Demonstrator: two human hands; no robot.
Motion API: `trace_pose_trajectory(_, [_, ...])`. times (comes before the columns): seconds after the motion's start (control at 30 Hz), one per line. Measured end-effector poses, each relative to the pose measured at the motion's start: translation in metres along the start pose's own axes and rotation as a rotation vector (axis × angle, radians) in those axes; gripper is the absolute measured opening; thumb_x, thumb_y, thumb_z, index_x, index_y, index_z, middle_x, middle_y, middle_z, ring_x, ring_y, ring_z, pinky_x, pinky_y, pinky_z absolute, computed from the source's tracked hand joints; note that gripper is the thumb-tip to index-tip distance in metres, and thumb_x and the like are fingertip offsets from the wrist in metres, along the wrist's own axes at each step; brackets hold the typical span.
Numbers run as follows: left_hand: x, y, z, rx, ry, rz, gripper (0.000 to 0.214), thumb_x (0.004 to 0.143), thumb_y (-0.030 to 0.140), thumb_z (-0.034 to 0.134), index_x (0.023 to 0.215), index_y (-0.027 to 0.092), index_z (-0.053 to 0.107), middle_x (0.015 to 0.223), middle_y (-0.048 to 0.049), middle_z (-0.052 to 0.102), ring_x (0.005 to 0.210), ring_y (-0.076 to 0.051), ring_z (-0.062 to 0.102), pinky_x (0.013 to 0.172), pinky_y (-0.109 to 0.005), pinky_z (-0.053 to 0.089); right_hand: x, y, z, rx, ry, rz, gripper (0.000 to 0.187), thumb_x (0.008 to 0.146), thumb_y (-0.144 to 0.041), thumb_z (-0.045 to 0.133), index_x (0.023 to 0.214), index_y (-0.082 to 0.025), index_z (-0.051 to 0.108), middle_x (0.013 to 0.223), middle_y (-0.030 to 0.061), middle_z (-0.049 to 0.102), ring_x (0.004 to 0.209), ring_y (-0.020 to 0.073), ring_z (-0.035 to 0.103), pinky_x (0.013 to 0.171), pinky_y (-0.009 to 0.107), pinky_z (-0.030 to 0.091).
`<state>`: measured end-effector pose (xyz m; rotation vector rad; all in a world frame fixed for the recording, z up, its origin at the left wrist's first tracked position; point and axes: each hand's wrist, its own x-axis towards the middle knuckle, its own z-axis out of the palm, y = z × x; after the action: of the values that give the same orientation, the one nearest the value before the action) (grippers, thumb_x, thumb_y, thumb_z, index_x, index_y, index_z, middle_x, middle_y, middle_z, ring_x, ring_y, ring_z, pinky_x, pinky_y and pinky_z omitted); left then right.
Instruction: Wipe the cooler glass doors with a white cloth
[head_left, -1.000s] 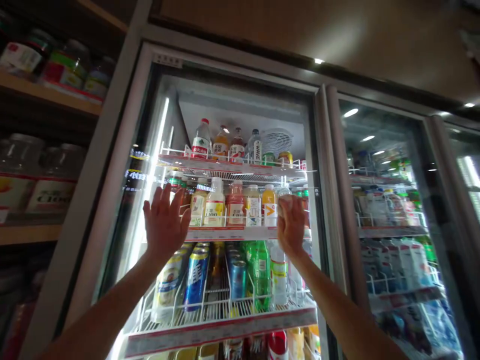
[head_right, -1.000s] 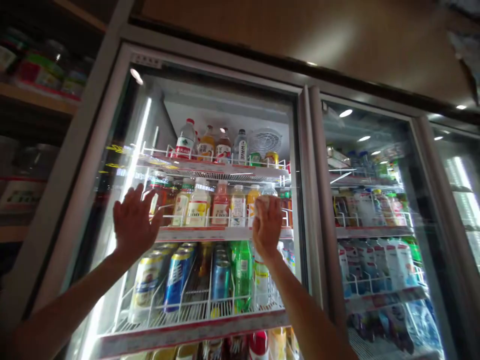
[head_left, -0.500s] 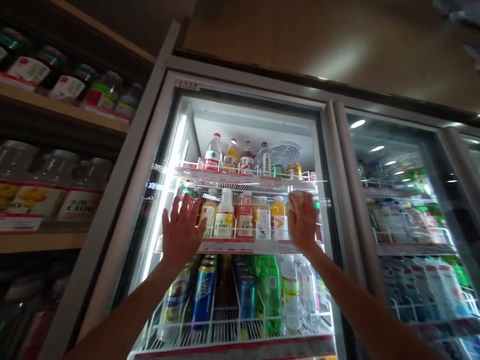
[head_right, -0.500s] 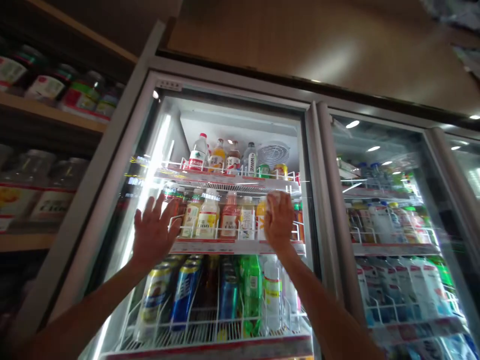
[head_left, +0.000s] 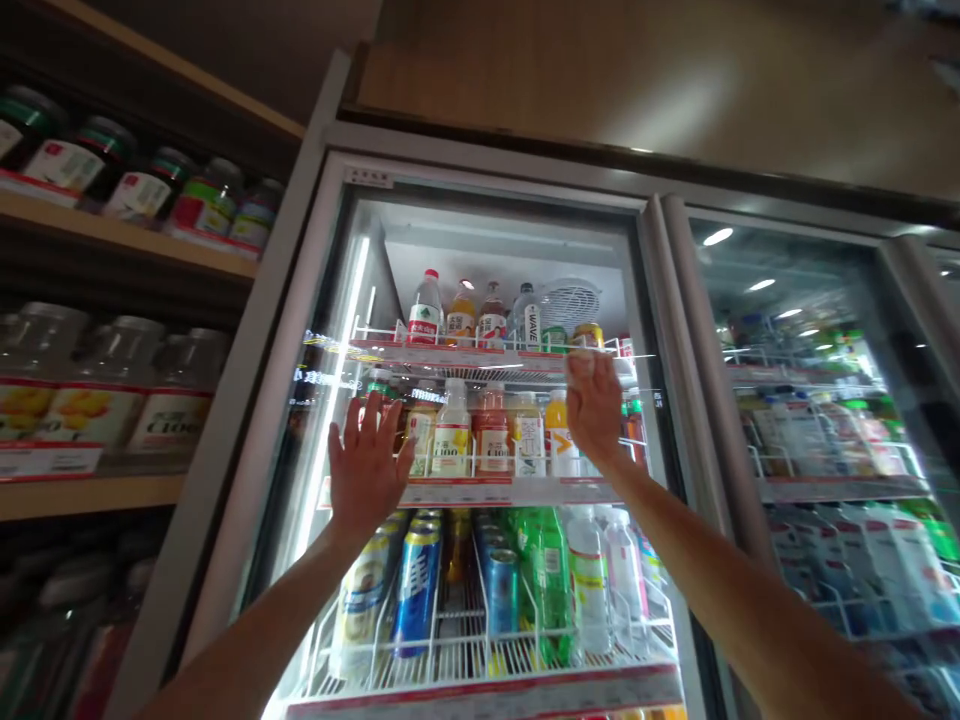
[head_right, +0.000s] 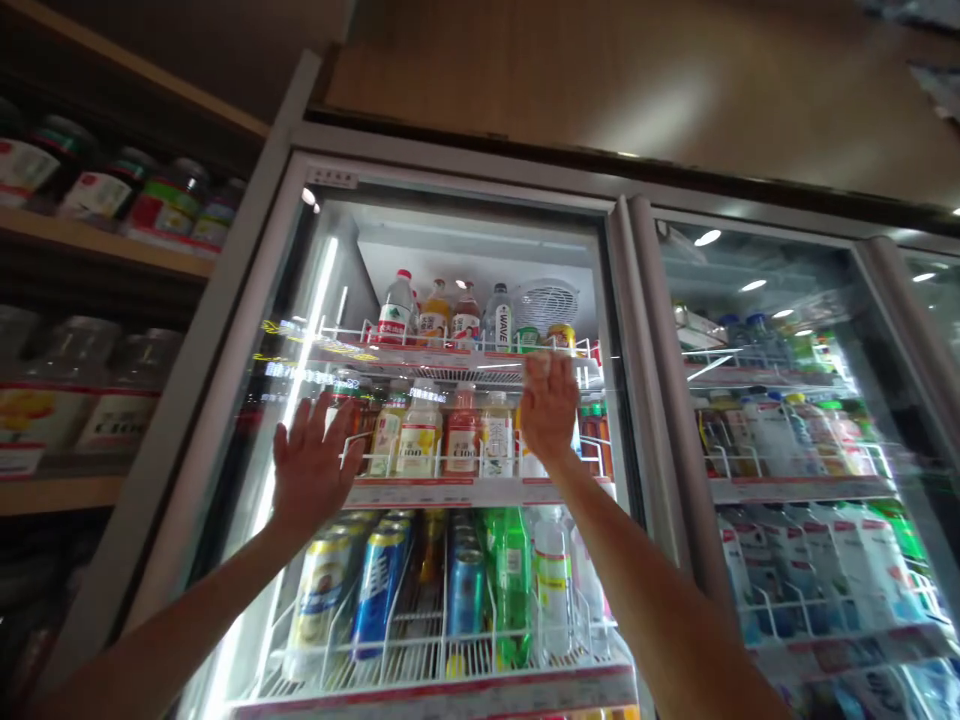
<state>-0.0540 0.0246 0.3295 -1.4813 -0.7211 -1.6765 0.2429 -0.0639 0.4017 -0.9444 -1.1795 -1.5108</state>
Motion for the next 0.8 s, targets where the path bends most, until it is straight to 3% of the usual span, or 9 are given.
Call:
trace_pose_trajectory(0.1, [0.000,0.000,0.000,-0.002,-0.006,-0.004,0.053,0.090,0.039,0.037,0.140,0.023,0.032,0.149,-0.0099,0.027,0.139,-0.027,0.018,0.111,-0.053,0.012,-0.012,-0.038,0.003,0.085,-0.192,-0.210,0.044,0.089,-0.025,0.036,0.132,-0.027,0.044,0.148,0.0030,0.029,0.140,0.0232,0.016,0.107,0.046,0.028])
trace_pose_trajectory(0.17, [0.000,0.000,-0.001,0.004,-0.008,-0.005,0.053,0.090,0.039,0.038,0.140,0.023,0.032,0.149,-0.0102,0.028,0.139,-0.027,0.018,0.111,-0.053,0.013,-0.016,-0.034,-0.001,0.086,-0.242,-0.276,0.042,0.090,-0.026,0.036,0.130,-0.028,0.045,0.147,0.0021,0.031,0.139,0.0222,0.018,0.107,0.045,0.027])
trace_pose_trajectory(0.33, [0.000,0.001,-0.002,0.002,-0.013,0.003,0.053,0.089,0.037,0.039,0.140,0.022,0.032,0.149,-0.0096,0.027,0.140,-0.027,0.017,0.111,-0.053,0.013,0.004,0.040,-0.007,-0.037,0.014,0.085,0.048,0.086,-0.019,0.036,0.133,-0.022,0.042,0.142,0.0090,0.038,0.133,0.0263,0.030,0.102,0.050,0.032])
trace_pose_trajectory(0.4, [0.001,0.002,-0.002,0.004,-0.014,0.002,0.053,0.089,0.037,0.039,0.140,0.022,0.033,0.149,-0.0098,0.027,0.140,-0.028,0.017,0.111,-0.053,0.013,0.014,0.049,-0.004,-0.044,0.068,0.162,0.050,0.085,-0.017,0.035,0.135,-0.020,0.039,0.142,0.0101,0.038,0.131,0.0276,0.031,0.102,0.053,0.032])
trace_pose_trajectory(0.47, [0.000,0.002,-0.001,0.004,-0.015,-0.003,0.053,0.089,0.038,0.039,0.140,0.023,0.033,0.149,-0.0100,0.027,0.140,-0.028,0.017,0.111,-0.053,0.013,0.018,0.031,0.003,-0.007,0.046,0.145,0.052,0.085,-0.017,0.035,0.136,-0.020,0.037,0.142,0.0098,0.036,0.133,0.0284,0.028,0.104,0.054,0.030])
trace_pose_trajectory(0.67, [0.000,-0.002,-0.001,-0.015,0.009,0.006,0.050,0.089,0.037,0.039,0.137,0.021,0.038,0.147,-0.0115,0.032,0.139,-0.029,0.020,0.111,-0.054,0.013,0.002,-0.090,0.022,0.223,-0.205,-0.124,0.061,0.083,-0.019,0.041,0.142,-0.020,0.026,0.149,0.0065,0.029,0.140,0.0250,0.015,0.110,0.050,0.026])
trace_pose_trajectory(0.8, [0.015,0.017,-0.002,-0.247,-0.028,0.166,0.046,0.091,0.026,0.033,0.136,0.020,0.037,0.138,-0.0105,0.045,0.131,-0.021,0.037,0.108,-0.043,0.030,0.000,-0.122,0.028,0.351,-0.254,-0.182,0.075,0.080,-0.018,0.044,0.146,-0.014,0.008,0.150,0.0094,0.025,0.141,0.0217,0.013,0.112,0.047,0.025])
